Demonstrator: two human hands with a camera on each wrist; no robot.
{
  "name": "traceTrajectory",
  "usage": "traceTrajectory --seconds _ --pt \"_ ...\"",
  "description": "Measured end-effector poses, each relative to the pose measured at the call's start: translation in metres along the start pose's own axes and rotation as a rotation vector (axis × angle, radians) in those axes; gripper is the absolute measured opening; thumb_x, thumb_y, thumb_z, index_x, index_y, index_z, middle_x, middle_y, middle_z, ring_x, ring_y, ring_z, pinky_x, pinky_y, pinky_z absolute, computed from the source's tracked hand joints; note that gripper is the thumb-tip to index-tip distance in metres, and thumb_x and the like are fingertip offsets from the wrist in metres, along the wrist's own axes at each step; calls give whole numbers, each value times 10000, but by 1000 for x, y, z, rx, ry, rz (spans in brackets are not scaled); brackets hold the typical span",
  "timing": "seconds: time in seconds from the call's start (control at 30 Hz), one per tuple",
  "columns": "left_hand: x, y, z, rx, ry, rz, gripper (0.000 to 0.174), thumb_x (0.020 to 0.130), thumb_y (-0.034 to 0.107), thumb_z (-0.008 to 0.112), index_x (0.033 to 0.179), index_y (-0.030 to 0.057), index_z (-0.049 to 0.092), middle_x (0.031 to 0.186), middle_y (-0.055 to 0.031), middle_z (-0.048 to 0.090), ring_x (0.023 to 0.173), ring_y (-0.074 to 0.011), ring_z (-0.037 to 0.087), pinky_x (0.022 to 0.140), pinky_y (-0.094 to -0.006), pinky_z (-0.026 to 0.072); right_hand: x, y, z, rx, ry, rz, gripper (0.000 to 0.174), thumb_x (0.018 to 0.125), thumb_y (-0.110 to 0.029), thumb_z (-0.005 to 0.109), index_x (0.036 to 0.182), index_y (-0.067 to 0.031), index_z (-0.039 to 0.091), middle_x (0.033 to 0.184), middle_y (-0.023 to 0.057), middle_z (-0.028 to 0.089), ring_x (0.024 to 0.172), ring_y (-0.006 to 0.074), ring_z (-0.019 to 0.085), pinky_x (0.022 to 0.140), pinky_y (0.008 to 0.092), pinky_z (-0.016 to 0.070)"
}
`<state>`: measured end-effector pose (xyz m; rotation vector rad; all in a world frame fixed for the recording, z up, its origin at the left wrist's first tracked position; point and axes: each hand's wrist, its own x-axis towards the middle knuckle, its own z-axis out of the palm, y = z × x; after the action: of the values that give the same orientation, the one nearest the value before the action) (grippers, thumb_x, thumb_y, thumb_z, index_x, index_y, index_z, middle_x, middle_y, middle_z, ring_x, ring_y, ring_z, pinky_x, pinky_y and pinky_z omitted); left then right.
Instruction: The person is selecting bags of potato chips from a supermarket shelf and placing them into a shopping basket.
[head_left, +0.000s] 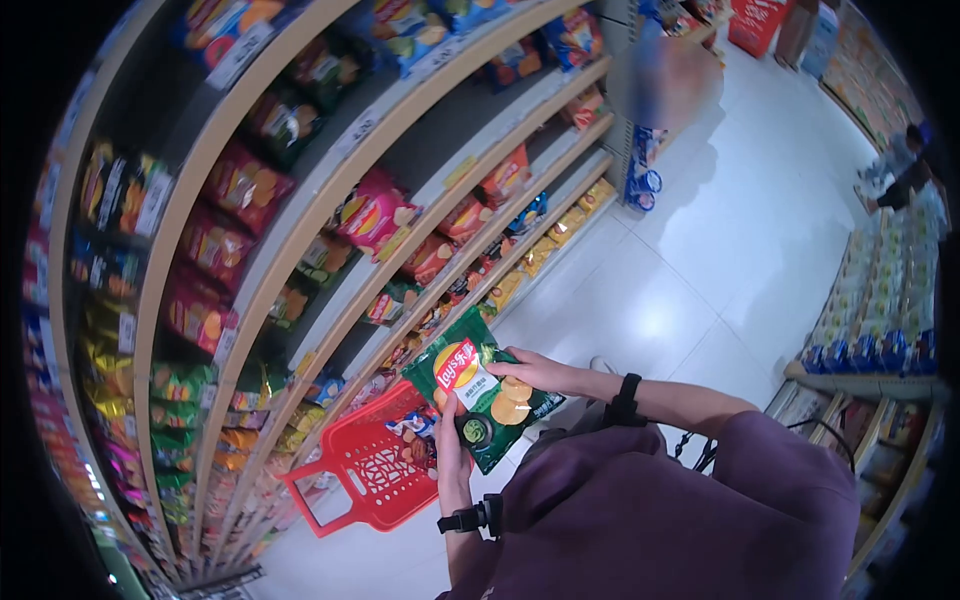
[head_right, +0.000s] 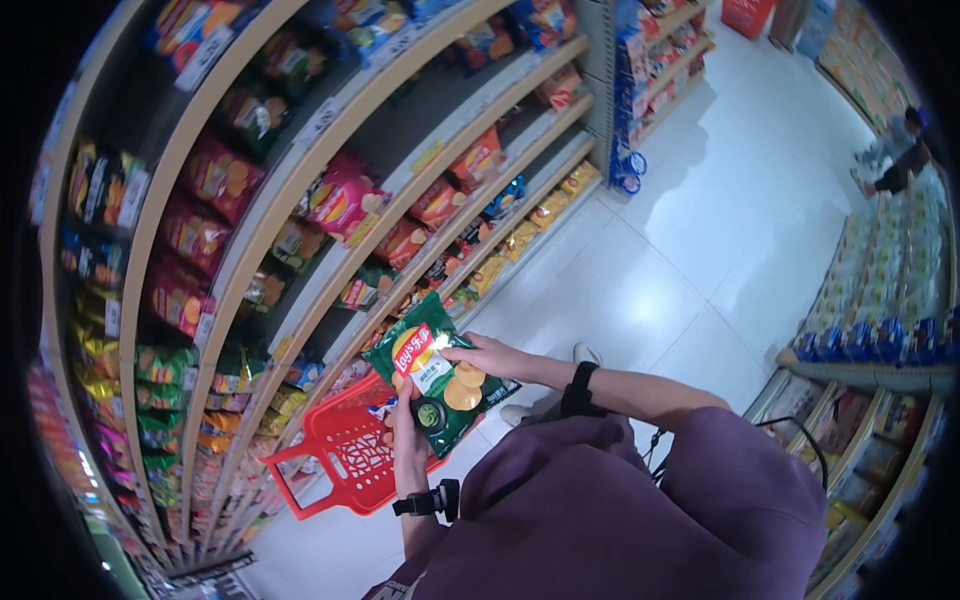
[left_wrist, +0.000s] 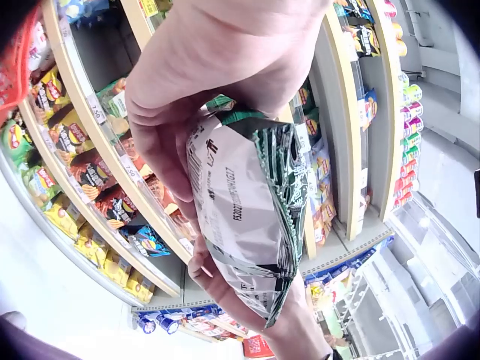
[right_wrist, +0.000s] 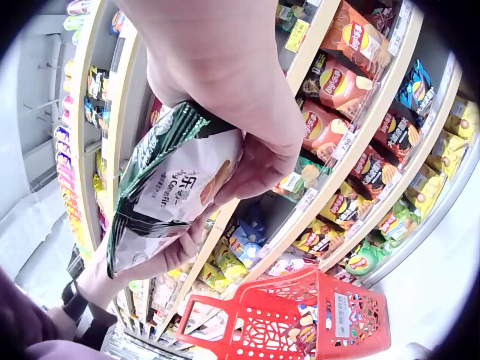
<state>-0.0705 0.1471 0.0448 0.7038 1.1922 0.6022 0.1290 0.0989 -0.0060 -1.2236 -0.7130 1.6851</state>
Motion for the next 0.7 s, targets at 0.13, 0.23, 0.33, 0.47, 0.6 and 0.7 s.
traceTrajectory --seconds 0.13,0.23,0.33,0.47,0.6,0.7 --pt "0 -4 32 86 52 -14 461 915 386 592 1155 -4 541 1072 -93 630 910 -160 643 769 -285 541 -10 1 -26 -44 56 5 877 849 -584 563 1352 103 352 1343 232 454 1256 262 440 1036 318 337" --pt "-3 -5 61 95 67 -22 476 912 394 592 1171 -1 530 1066 -100 637 884 -172 657 734 -295 555 -28 -14 -45 -36 28 12 866 865 -567 559 1365 104 336 1335 213 459 1244 242 443 1023 299 345" --pt "6 -14 72 52 19 -50 484 912 394 591 1180 -3 524 1060 -101 641 883 -174 661 727 -294 557 -29 -9 -61 -41 77 -20 848 865 -565 562 1355 96 357 1313 204 477 1225 237 458 1013 304 356" --pt "8 -13 85 52 -35 -4 491 930 375 567 1225 -12 501 1131 -112 618 990 -186 629 840 -310 522 -37 -28 -72 -14 38 -29 917 840 -580 571 1381 114 314 1390 248 413 1299 284 406 1070 331 305" --pt "1 -1 96 152 40 101 516 892 256 648 1290 9 432 1189 -105 581 1051 -189 598 898 -305 484 -43 -40 -81 58 29 -113 913 856 -536 607 1422 83 246 1368 216 426 1261 232 430 1047 309 327" --pt "-1 9 113 293 -60 333 636 749 22 770 1283 11 424 1184 -109 582 1054 -181 593 914 -306 479 -59 -65 -83 106 44 -157 769 881 -443 629 1396 39 323 1282 137 511 1145 168 519 953 285 419"
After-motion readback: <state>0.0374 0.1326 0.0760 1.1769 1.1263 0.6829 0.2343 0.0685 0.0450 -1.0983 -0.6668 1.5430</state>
